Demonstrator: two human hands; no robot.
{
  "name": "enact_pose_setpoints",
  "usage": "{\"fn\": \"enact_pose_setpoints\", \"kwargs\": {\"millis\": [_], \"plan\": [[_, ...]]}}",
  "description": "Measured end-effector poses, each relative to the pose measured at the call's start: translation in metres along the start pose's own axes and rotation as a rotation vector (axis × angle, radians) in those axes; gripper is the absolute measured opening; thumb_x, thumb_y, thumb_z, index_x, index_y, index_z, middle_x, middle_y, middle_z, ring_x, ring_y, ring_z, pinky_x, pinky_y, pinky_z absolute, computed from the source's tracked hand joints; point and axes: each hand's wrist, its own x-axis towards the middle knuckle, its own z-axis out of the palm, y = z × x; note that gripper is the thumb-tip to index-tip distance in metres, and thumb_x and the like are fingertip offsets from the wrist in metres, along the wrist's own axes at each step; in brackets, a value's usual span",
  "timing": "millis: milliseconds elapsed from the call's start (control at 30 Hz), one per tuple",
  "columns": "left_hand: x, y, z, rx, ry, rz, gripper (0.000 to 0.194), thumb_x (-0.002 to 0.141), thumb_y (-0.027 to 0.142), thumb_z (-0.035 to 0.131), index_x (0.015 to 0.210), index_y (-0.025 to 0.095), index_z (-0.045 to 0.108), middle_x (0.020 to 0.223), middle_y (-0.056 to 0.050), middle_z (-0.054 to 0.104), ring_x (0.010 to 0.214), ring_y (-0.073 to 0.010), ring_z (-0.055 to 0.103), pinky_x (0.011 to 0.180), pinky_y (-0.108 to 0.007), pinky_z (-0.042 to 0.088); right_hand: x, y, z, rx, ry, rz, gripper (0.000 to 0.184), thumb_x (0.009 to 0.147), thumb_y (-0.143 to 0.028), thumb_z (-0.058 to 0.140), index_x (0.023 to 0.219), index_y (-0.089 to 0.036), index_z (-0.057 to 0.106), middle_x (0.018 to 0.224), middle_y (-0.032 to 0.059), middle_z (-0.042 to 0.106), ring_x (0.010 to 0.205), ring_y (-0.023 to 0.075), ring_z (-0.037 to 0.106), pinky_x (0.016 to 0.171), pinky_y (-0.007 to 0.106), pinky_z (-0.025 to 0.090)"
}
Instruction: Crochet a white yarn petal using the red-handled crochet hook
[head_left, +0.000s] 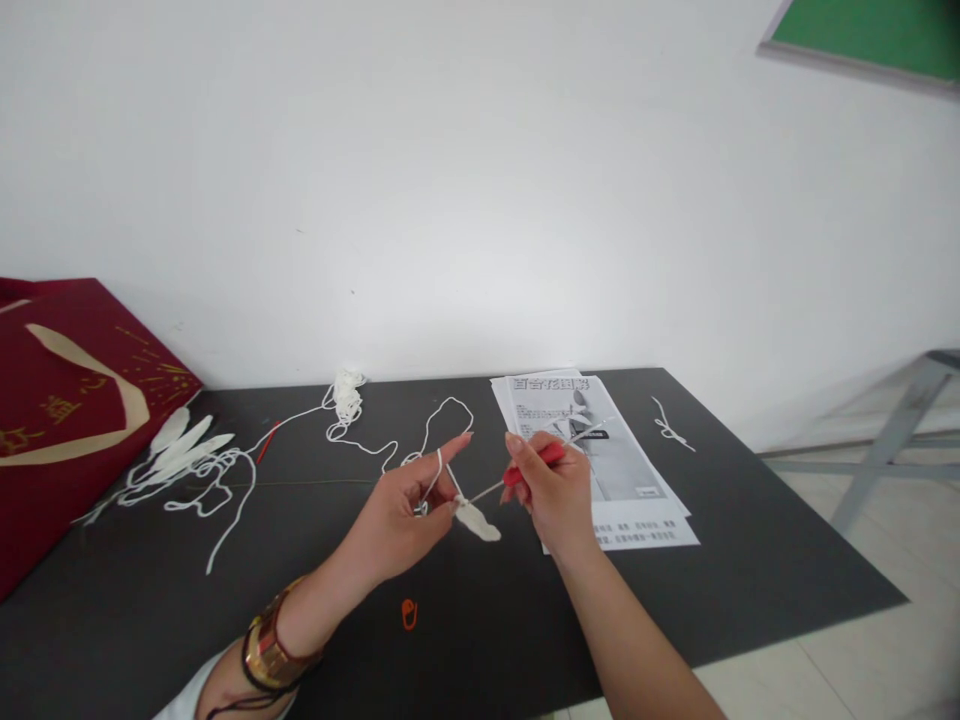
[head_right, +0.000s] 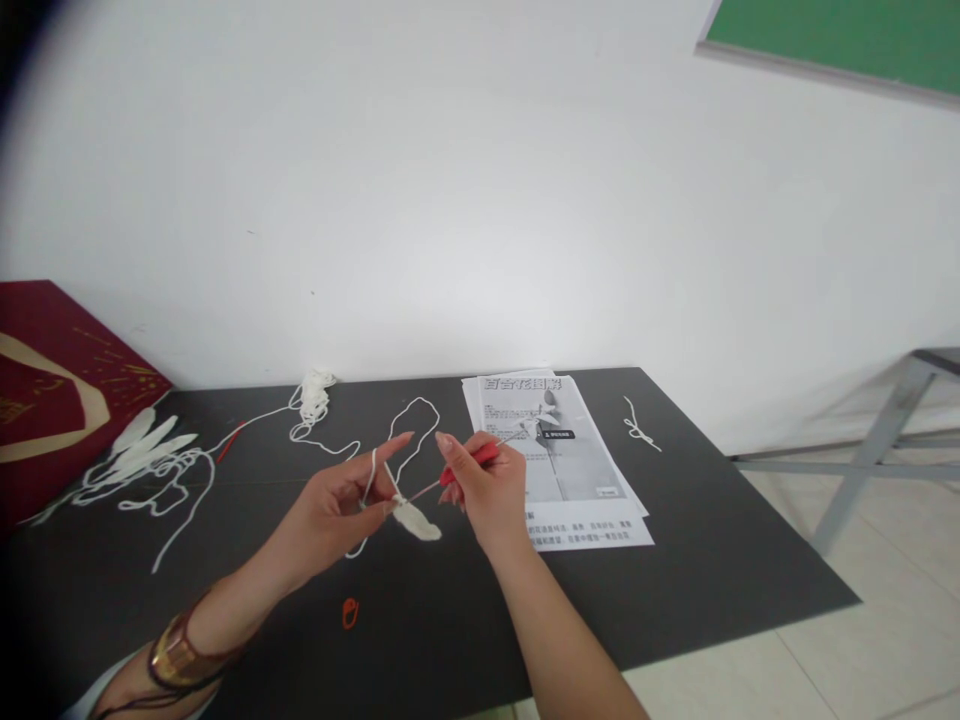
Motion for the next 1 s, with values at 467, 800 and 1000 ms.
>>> {"fn": "enact_pose_setpoints", "kwargs": {"millis": [467,800,1000], "plan": [[-0.005,-0.008,0.0,-0.312,0.06,-0.101,0.057,0.08,0.017,0.069,0.135,0.028,0.056,0.08,0.001,0.062,0.071,-0.0122,0.053,0.065,-0.024,0.042,0.002,0.017,0.008,0.372,-0.167,0.415,0.035,0.069,-0.045,0.081,0.069,-0.014,0.065,0.048,-0.005,0.058,0.037,0.0047,0.046,0.034,0.014,0.043],[-0.001,0.003,-0.01,-0.248,0.07,-0.168,0.057,0.076,0.022,0.074,0.131,0.025,0.059,0.07,0.004,0.058,0.058,-0.0111,0.052,0.055,-0.024,0.046,-0.001,0.018,0.009,0.442,-0.207,0.434,0.031,0.073,-0.044,0.079,0.073,-0.015,0.067,0.054,-0.0035,0.061,0.041,0.0061,0.051,0.039,0.015,0.048],[-0.004,-0.007,0.009,-0.238,0.28,-0.084,0.066,0.074,0.021,0.076,0.136,0.023,0.052,0.063,0.007,0.057,0.058,-0.0111,0.055,0.059,-0.023,0.048,-0.003,0.018,0.012,0.476,-0.195,0.408,0.026,0.071,-0.038,0.081,0.077,-0.014,0.07,0.068,0.001,0.071,0.048,0.0097,0.06,0.044,0.019,0.056]]}}
